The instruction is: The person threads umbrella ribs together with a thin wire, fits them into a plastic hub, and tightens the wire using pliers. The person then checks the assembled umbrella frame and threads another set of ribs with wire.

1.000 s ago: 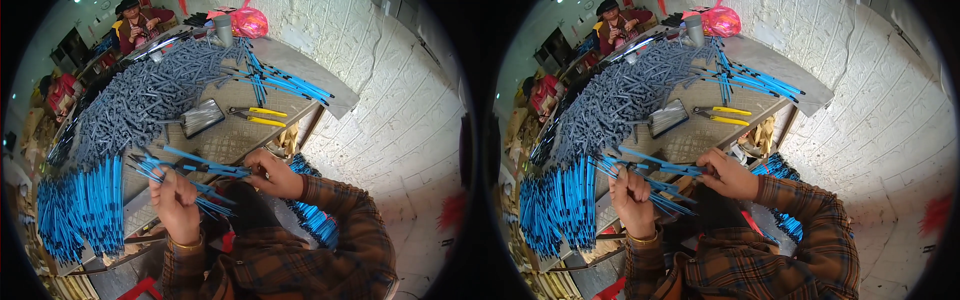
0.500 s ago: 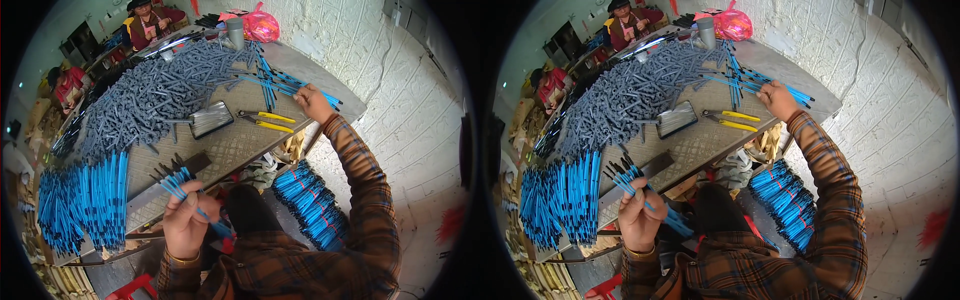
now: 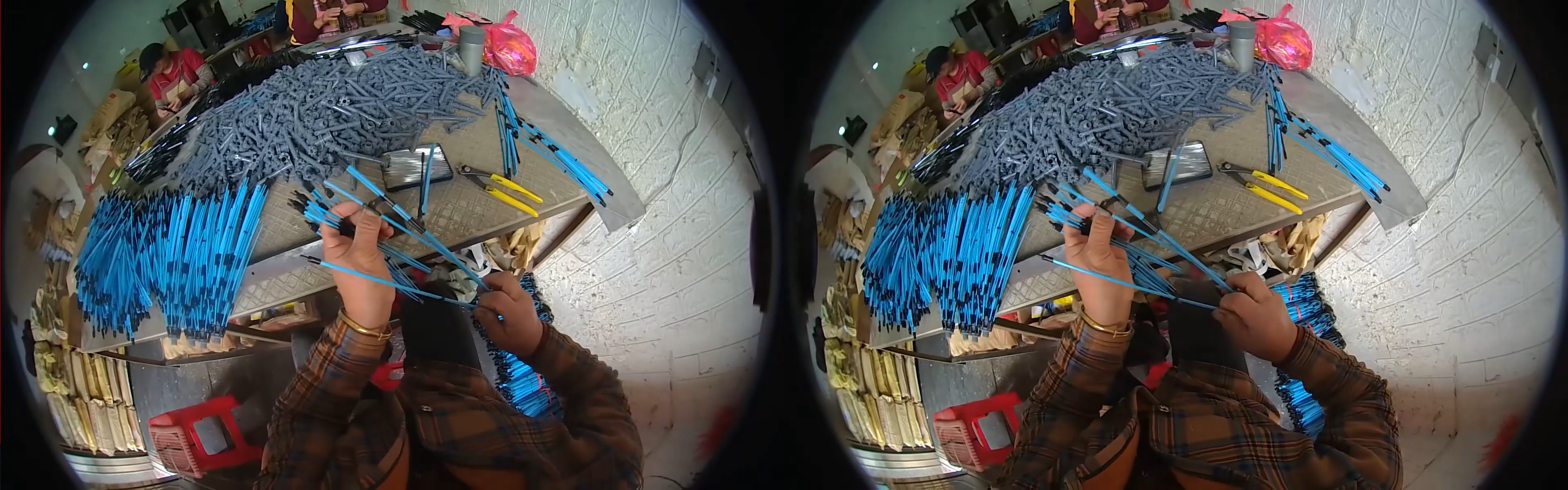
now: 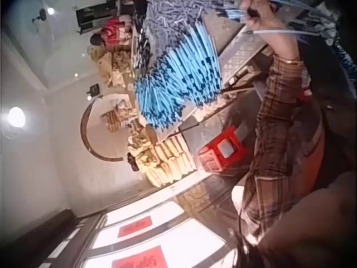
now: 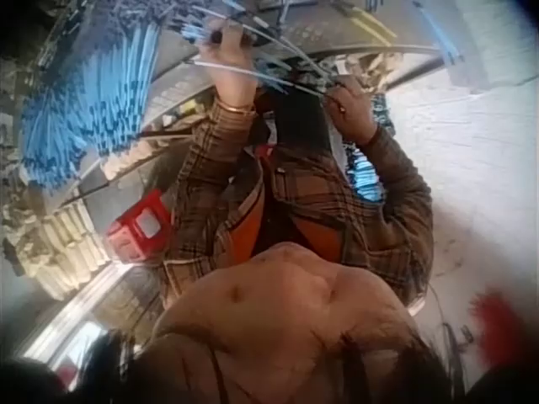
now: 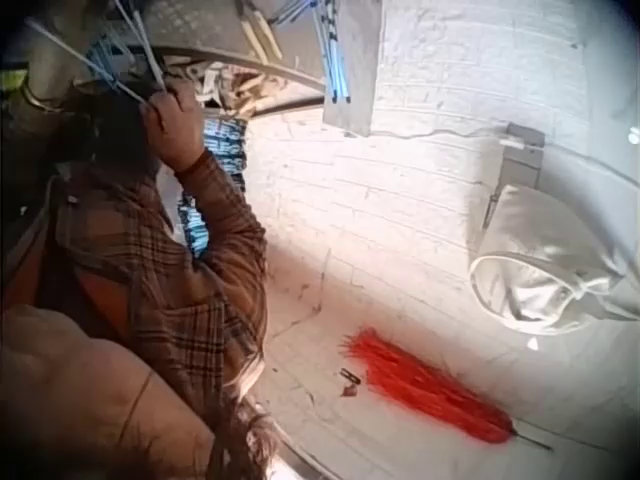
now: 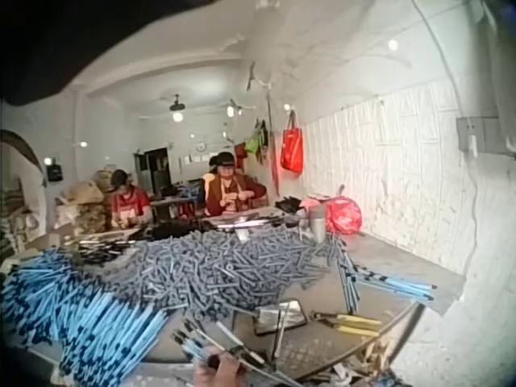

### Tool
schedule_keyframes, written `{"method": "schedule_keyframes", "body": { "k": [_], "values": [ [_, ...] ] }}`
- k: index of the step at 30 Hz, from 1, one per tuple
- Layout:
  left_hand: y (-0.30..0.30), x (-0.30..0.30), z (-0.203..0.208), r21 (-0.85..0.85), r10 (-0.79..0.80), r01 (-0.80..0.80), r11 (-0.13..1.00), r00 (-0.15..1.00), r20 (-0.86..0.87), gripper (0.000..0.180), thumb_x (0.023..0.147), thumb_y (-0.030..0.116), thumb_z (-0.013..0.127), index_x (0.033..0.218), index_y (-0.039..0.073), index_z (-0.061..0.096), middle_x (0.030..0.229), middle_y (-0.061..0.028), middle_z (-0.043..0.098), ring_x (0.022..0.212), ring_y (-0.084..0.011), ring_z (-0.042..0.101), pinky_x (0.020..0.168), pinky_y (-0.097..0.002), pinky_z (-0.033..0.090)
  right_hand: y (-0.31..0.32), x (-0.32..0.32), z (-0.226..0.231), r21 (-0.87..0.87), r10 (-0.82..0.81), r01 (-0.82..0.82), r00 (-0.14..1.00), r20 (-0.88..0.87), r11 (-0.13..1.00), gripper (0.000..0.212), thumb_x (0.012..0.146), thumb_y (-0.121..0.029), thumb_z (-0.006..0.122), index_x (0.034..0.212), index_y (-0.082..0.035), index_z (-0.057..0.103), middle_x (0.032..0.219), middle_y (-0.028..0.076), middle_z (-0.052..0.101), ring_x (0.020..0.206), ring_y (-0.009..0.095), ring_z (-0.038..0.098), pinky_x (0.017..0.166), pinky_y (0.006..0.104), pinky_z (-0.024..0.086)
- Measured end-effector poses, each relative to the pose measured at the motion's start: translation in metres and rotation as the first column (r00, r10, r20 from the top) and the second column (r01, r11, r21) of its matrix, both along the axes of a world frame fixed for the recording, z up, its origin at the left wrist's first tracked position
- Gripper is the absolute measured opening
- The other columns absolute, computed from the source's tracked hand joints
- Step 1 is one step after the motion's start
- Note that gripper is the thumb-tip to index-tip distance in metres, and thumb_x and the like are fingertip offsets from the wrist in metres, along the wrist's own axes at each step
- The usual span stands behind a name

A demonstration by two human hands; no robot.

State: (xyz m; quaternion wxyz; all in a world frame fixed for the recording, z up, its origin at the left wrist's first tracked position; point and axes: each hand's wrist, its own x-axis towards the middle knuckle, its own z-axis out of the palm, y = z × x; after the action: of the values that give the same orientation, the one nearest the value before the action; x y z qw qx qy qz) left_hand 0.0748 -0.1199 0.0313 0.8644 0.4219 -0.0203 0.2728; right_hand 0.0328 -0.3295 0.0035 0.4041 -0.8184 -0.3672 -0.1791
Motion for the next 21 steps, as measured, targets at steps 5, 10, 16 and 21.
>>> {"method": "schedule_keyframes", "body": {
  "k": [5,10,16,21],
  "values": [
    [-0.005,-0.014,0.01,-0.066,-0.041,0.044,0.997,0.998,0.037,0.018,0.086,0.008,0.058,0.102,0.006,0.049,0.084,-0.0057,0.054,0.073,-0.0166,0.054,0.067,-0.0295,0.047,-0.009,0.001,-0.01,-0.04,-0.028,0.027,0.999,-0.019,0.999,0.015,0.075,-0.009,0.065,0.082,-0.007,0.053,0.093,0.012,0.053,0.073,0.029,0.058,0.055,0.0358,0.049],
    [0.004,-0.021,0.014,-0.113,-0.141,0.142,0.983,0.99,0.018,0.014,0.088,0.011,0.055,0.1,0.007,0.051,0.083,-0.0064,0.055,0.073,-0.0168,0.055,0.065,-0.0296,0.046,-0.004,0.0,-0.007,-0.047,0.027,-0.028,0.999,-0.028,0.999,0.015,0.075,-0.009,0.064,0.084,-0.008,0.053,0.089,0.011,0.053,0.069,0.029,0.056,0.056,0.0365,0.047],
    [-0.011,-0.022,0.014,0.095,-0.008,0.017,0.995,0.996,-0.087,0.015,0.09,0.016,0.053,0.103,0.008,0.052,0.073,-0.0031,0.053,0.068,-0.0138,0.053,0.062,-0.028,0.045,-0.018,0.009,-0.023,0.063,0.08,-0.076,0.995,-0.059,0.995,0.018,0.081,-0.009,0.06,0.097,-0.007,0.053,0.082,0.01,0.054,0.067,0.026,0.056,0.058,0.0355,0.046],
    [0.001,-0.026,0.01,-0.071,-0.364,0.369,0.927,0.928,0.079,0.017,0.09,0.014,0.052,0.106,0.008,0.052,0.071,-0.0039,0.054,0.059,-0.0114,0.046,0.057,-0.024,0.038,-0.043,0.049,-0.008,0.201,0.137,-0.033,0.837,-0.529,0.979,0.027,0.091,-0.018,0.051,0.115,-0.006,0.049,0.086,0.007,0.059,0.076,0.016,0.059,0.067,0.0318,0.048]
  ]
}}
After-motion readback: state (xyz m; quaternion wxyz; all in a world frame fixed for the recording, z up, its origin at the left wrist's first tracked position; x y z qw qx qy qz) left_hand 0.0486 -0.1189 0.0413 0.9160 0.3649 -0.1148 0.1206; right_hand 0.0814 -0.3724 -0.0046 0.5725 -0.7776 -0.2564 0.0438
